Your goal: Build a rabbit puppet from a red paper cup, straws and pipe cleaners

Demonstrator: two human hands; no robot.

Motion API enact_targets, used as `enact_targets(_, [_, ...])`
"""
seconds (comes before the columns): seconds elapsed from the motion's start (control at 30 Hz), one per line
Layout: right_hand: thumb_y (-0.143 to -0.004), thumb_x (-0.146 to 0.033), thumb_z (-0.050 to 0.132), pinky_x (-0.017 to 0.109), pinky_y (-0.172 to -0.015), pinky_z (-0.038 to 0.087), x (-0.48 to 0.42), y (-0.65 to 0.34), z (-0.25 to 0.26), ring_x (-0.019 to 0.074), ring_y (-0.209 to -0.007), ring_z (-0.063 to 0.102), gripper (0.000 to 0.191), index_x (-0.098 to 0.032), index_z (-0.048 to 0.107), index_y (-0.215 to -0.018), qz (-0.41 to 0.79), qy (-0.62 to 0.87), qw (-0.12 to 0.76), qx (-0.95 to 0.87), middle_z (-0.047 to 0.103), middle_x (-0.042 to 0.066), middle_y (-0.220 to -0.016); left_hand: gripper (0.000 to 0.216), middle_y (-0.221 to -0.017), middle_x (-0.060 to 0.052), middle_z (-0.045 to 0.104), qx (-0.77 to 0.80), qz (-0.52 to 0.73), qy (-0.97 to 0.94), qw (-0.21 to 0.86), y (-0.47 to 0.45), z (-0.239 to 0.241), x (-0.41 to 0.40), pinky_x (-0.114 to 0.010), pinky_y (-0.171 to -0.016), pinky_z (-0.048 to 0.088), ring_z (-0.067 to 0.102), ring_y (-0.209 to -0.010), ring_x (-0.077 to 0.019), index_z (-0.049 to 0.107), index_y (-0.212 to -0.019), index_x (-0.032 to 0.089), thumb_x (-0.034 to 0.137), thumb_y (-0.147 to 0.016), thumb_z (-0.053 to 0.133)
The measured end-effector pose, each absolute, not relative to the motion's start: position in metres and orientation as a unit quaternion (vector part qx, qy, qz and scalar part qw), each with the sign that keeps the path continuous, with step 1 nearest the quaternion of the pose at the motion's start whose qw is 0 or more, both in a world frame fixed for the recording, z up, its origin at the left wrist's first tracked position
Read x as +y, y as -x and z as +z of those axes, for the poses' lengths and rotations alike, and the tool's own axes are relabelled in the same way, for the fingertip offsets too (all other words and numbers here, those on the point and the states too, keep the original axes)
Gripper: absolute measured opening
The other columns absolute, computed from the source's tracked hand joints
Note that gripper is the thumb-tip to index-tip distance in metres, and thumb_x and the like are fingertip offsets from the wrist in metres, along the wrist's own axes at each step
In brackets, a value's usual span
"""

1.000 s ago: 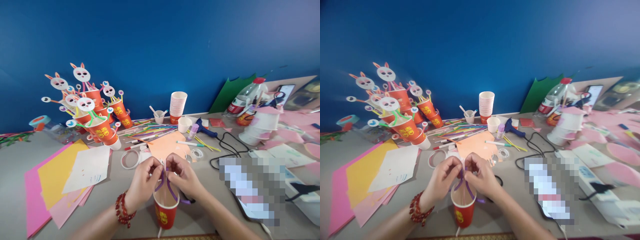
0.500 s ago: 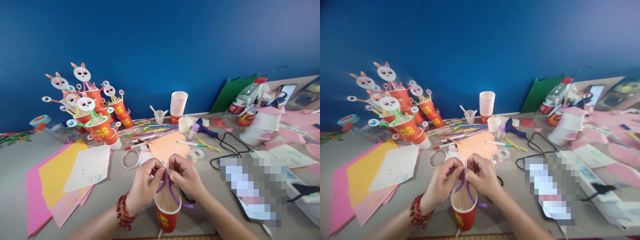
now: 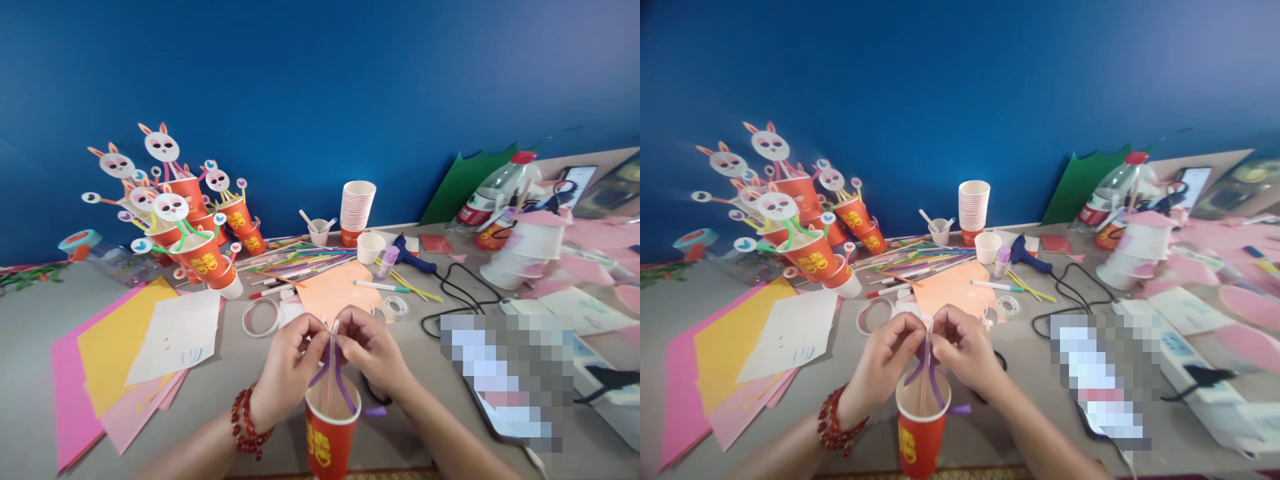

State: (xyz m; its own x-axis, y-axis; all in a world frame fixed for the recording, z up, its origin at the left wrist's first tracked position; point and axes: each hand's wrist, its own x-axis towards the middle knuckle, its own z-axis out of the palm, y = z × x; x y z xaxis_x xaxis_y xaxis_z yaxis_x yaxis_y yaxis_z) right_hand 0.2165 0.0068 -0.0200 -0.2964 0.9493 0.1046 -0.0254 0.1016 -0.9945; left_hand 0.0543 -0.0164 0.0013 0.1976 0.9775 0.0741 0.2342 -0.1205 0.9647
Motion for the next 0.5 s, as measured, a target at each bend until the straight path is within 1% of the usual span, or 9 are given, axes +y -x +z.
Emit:
enact_targets(0.13, [-0.074,-0.018,0.053,0.022,-0.053,0.042,0.0092,-0.2189,-0.0159,0.0106,-0.055,0.051,0.005,-0.019,0.056,-0.077,0.569,0.368,0.447,-0.584,0.054,-0.004,-0.063,0.021,-0.073,0.000,0.058,0.467,0.418,-0.583,0.517,-0.0539,0.0008,-0.0135,-0.024,-0.062,0.048,0.056,-0.066,-0.0129,0.055,-0.082,0.018,0.033,-0.095,0.051])
enact_targets(0.2, [-0.073,-0.020,0.055,0.022,-0.052,0.041,0.0100,-0.2196,-0.0155,0.0106,-0.055,0.050,0.004,-0.018,0.055,-0.077,0.575,0.368,0.435,-0.587,0.053,-0.004,-0.063,0.022,-0.074,0.000,0.057,0.462,0.423,-0.566,0.536,-0.0532,-0.0007,-0.0120,-0.025,-0.065,0.049,0.057,-0.067,-0.0133,0.056,-0.083,0.017,0.035,-0.095,0.052])
enact_targets(0.33, [-0.072,-0.021,0.057,0.021,-0.049,0.036,0.0103,-0.2192,-0.0184,0.0099,-0.052,0.046,0.006,-0.019,0.052,-0.070,0.564,0.382,0.415,-0.603,0.050,-0.005,-0.061,0.022,-0.075,0.000,0.056,0.460,0.423,-0.561,0.543,-0.0509,-0.0022,-0.0106,-0.024,-0.064,0.047,0.054,-0.067,-0.0126,0.057,-0.086,0.017,0.038,-0.094,0.054])
enact_targets(0.5, [-0.075,-0.021,0.059,0.021,-0.051,0.037,0.0107,-0.2189,-0.0221,0.0101,-0.055,0.045,0.007,-0.019,0.054,-0.071,0.542,0.373,0.429,-0.619,0.050,-0.004,-0.063,0.017,-0.081,-0.001,0.059,0.472,0.412,-0.567,0.535,-0.0484,-0.0018,-0.0084,-0.023,-0.063,0.045,0.054,-0.070,-0.0131,0.059,-0.086,0.017,0.034,-0.088,0.061])
